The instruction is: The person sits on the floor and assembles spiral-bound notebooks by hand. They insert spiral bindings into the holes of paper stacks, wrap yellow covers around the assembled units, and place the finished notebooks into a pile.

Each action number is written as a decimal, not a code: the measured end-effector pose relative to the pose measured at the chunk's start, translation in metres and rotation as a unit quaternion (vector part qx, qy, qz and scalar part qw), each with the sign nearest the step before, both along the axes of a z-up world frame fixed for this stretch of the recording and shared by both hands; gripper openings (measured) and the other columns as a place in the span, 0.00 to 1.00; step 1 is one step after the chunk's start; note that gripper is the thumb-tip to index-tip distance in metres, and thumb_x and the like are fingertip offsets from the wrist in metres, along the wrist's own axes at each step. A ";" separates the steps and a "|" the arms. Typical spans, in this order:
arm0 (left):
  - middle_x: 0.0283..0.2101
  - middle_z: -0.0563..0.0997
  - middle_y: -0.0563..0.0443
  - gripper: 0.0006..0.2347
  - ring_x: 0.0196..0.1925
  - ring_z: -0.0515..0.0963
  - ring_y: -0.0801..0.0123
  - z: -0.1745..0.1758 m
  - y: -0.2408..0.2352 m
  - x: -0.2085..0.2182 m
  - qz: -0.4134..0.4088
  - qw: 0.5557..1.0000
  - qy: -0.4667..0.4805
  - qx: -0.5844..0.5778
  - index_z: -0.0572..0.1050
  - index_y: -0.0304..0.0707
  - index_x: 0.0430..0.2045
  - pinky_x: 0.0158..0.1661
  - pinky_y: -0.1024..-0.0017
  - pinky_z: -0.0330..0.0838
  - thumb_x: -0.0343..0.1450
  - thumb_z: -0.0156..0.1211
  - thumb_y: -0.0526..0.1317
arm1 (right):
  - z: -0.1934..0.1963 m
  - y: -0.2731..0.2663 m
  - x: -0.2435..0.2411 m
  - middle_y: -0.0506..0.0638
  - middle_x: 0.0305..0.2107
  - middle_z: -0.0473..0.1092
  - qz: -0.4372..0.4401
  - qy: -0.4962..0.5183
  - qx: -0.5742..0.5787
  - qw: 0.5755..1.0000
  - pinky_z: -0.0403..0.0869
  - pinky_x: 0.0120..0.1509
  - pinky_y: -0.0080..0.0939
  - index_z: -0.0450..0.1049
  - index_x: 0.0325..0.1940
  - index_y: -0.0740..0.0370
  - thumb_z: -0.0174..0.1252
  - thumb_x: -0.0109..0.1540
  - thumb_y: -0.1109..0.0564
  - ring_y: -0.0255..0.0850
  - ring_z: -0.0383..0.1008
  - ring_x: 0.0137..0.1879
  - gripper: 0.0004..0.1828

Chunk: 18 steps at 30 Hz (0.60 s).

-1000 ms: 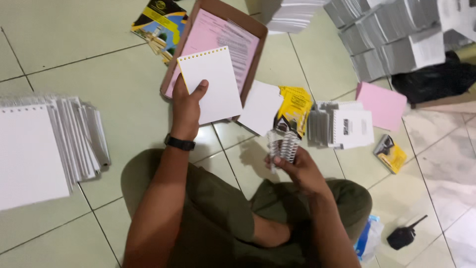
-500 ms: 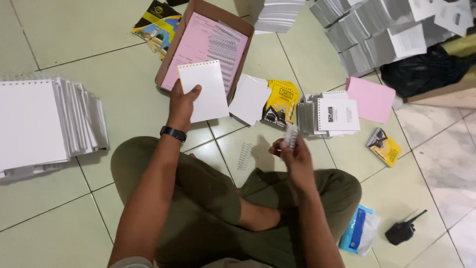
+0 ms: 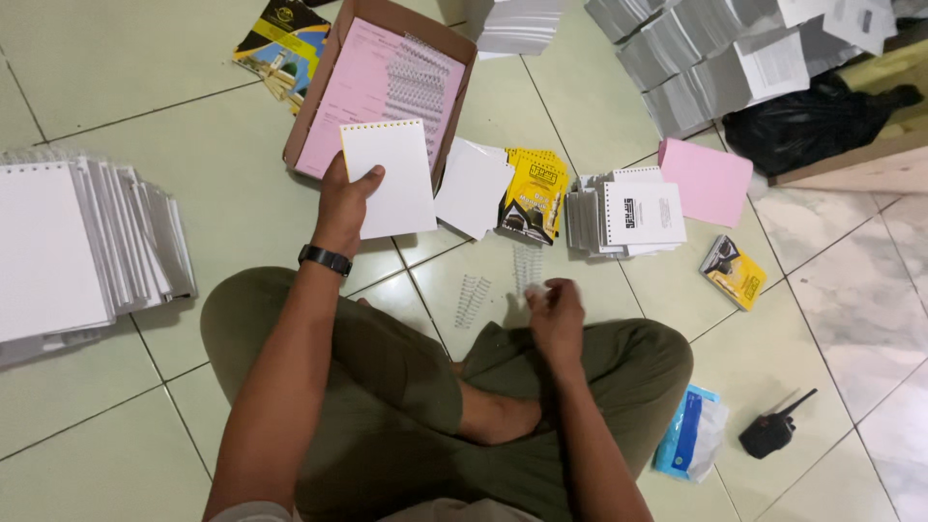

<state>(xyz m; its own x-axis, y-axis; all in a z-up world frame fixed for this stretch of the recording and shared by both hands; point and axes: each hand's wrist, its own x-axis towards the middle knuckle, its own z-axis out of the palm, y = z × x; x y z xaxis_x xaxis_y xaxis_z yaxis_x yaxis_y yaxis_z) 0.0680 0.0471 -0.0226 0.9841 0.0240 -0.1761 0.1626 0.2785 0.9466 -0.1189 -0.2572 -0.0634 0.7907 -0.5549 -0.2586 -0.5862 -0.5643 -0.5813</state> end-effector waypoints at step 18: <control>0.47 0.75 0.47 0.14 0.54 0.72 0.63 0.009 -0.007 -0.003 -0.060 0.998 -0.009 0.034 0.72 0.33 0.52 0.61 0.57 0.64 0.72 0.62 0.33 | -0.005 0.071 0.000 0.59 0.34 0.76 0.163 0.048 -0.027 0.985 0.77 0.48 0.62 0.75 0.49 0.59 0.62 0.58 0.47 0.59 0.80 0.45 0.19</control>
<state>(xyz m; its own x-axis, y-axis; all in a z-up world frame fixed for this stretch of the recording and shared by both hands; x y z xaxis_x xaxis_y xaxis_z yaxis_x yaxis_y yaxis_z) 0.0648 0.0402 -0.0138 0.9835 -0.0834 -0.1603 0.1738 0.1931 0.9657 -0.1194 -0.1865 -0.0685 0.9028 -0.2905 -0.3171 -0.4190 -0.7604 -0.4962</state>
